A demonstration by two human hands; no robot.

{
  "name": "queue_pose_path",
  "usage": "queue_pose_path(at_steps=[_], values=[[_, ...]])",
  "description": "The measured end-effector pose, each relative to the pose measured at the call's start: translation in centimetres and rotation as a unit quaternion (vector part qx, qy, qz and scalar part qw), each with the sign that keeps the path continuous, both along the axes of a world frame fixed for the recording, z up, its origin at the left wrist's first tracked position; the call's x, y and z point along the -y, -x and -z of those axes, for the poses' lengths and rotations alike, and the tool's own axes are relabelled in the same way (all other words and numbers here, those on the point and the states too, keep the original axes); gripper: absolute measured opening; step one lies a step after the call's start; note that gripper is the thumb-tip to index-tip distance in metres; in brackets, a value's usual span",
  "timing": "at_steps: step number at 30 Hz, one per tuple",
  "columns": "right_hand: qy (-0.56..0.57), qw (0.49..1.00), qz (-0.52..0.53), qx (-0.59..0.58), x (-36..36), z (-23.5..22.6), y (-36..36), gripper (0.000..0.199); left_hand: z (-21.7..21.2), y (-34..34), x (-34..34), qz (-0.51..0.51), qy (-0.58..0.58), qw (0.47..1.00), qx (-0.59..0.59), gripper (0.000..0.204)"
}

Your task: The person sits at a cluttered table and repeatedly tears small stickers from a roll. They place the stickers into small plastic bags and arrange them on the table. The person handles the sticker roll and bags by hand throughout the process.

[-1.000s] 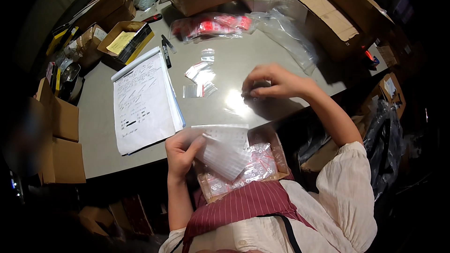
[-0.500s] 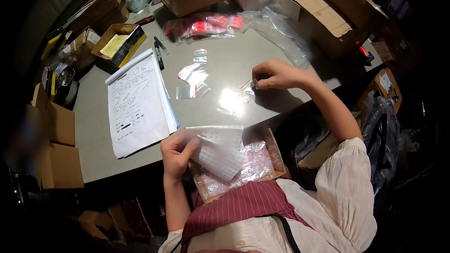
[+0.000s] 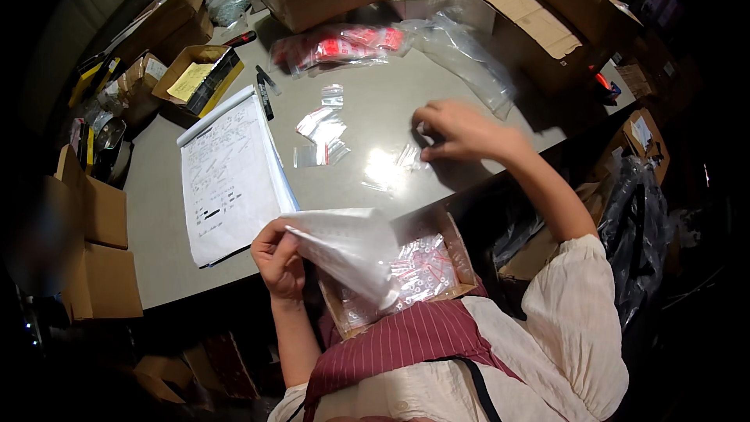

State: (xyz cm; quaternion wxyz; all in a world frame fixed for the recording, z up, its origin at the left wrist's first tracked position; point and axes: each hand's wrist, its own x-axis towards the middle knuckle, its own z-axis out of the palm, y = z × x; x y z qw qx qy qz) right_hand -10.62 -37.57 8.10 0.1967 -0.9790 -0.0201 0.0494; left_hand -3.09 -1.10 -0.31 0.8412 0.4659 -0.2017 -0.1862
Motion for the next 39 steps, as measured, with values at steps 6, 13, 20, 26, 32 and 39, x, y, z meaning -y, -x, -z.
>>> queue_pose_path(at_steps=[6,13,20,26,32,39], values=[[-0.179,0.956,-0.221,0.078,-5.4,6.3,2.6,0.08,0.5,-0.4,-0.3,-0.026,0.132,0.989,-0.059,0.015],[-0.448,0.884,-0.127,0.051,-7.4,3.2,6.2,0.031,1.3,-0.2,0.1,-0.077,0.074,0.993,-0.049,0.015],[-0.214,0.928,-0.116,0.282,-11.0,-0.5,4.3,0.037,-1.4,1.1,2.9,-0.125,-0.046,0.991,0.008,0.012],[-0.231,0.956,-0.103,0.148,-11.7,-0.1,1.7,0.033,-4.8,2.3,2.8,-0.137,-0.153,0.974,0.092,0.015],[-0.322,0.941,-0.1,0.019,-11.1,-1.6,1.5,0.036,-6.2,2.7,1.9,-0.09,-0.271,0.949,0.132,0.013],[-0.497,0.866,-0.047,-0.035,-10.2,-0.6,0.8,0.033,-6.1,3.0,2.1,-0.084,-0.215,0.956,0.182,0.016]])
